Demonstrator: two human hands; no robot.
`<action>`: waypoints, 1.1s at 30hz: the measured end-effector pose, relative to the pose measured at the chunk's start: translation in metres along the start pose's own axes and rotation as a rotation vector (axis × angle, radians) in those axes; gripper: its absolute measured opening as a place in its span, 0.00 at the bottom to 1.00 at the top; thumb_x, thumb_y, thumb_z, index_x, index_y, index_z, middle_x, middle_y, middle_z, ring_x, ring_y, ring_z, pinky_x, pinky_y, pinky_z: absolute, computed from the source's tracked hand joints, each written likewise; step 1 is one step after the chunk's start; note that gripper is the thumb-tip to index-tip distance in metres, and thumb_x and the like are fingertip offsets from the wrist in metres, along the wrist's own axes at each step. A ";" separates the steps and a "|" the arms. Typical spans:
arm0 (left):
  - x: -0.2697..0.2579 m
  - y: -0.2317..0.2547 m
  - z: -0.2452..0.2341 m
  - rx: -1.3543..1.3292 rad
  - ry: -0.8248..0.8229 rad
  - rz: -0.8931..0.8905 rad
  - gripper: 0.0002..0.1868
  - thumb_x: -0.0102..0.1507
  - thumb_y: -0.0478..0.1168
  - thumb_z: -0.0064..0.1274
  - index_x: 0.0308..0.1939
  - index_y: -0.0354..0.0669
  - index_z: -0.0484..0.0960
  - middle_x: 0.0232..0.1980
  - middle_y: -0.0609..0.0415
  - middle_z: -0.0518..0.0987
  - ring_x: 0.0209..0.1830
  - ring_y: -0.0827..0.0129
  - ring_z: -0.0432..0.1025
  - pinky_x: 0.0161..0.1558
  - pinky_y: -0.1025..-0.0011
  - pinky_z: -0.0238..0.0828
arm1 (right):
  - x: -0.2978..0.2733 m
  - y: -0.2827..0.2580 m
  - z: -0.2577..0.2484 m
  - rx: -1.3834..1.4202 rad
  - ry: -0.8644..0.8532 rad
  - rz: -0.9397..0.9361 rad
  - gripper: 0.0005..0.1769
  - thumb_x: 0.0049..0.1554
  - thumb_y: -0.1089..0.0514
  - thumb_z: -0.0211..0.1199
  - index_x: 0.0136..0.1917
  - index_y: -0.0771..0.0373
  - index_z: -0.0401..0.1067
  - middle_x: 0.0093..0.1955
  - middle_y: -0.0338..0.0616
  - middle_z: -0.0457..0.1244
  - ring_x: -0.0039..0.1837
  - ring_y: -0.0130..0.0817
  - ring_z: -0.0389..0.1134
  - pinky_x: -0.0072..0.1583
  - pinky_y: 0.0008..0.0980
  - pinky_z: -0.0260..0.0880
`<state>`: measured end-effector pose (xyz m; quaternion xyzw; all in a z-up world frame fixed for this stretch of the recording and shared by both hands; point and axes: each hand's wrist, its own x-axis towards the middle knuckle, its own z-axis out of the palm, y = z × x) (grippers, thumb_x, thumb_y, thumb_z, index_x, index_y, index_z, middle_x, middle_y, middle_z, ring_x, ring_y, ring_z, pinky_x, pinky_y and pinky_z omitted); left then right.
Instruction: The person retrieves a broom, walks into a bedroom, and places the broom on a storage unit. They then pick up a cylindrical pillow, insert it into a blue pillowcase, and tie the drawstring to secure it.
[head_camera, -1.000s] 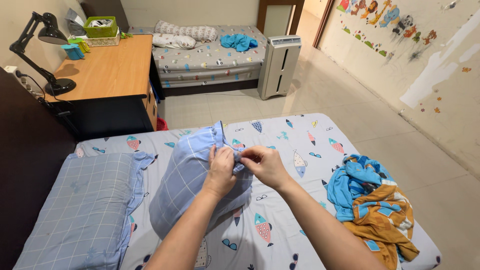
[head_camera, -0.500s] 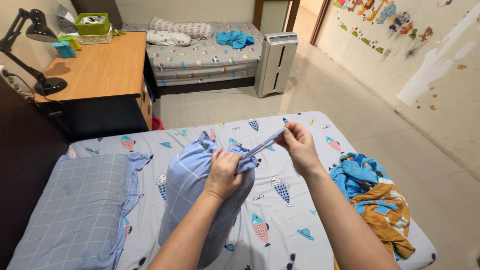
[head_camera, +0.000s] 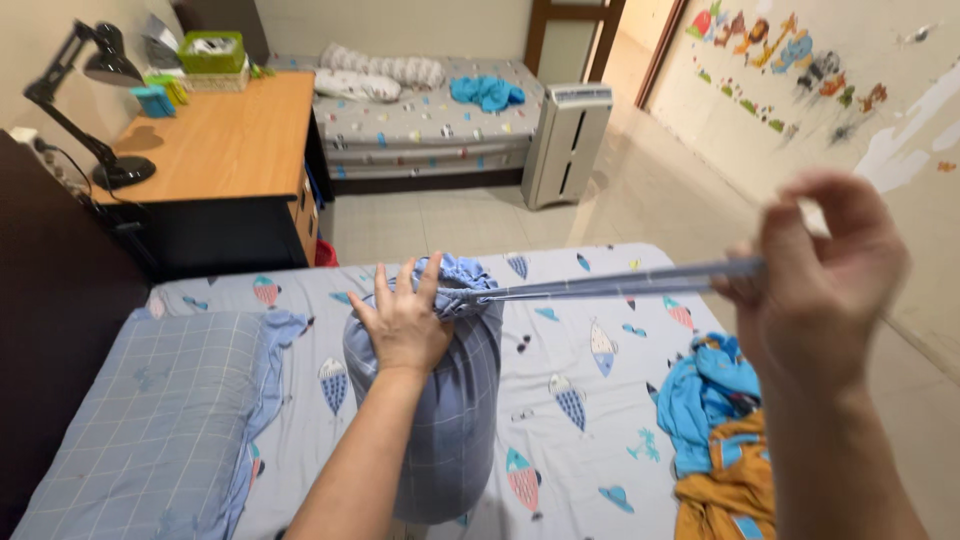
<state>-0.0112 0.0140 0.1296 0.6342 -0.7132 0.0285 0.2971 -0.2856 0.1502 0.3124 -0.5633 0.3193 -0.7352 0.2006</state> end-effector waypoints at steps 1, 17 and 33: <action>0.014 -0.005 0.000 -0.020 -0.006 -0.006 0.55 0.45 0.46 0.71 0.74 0.70 0.62 0.73 0.55 0.64 0.78 0.44 0.52 0.69 0.24 0.34 | -0.001 -0.001 -0.004 -0.009 0.001 -0.042 0.03 0.76 0.65 0.57 0.58 0.64 0.65 0.34 0.37 0.58 0.31 0.23 0.62 0.35 0.27 0.66; -0.033 0.014 0.046 -0.234 -0.190 0.418 0.12 0.53 0.45 0.63 0.41 0.57 0.86 0.46 0.61 0.80 0.61 0.60 0.68 0.66 0.21 0.38 | 0.027 0.052 0.004 -0.103 0.149 0.392 0.07 0.65 0.59 0.60 0.56 0.63 0.70 0.30 0.27 0.57 0.27 0.19 0.55 0.30 0.26 0.60; -0.178 0.009 0.106 -0.524 -0.609 0.524 0.15 0.62 0.53 0.55 0.46 0.51 0.84 0.47 0.50 0.80 0.59 0.52 0.68 0.67 0.35 0.47 | -0.029 0.190 -0.104 -0.414 0.224 0.417 0.08 0.70 0.56 0.61 0.56 0.63 0.74 0.34 0.29 0.58 0.30 0.20 0.56 0.30 0.26 0.54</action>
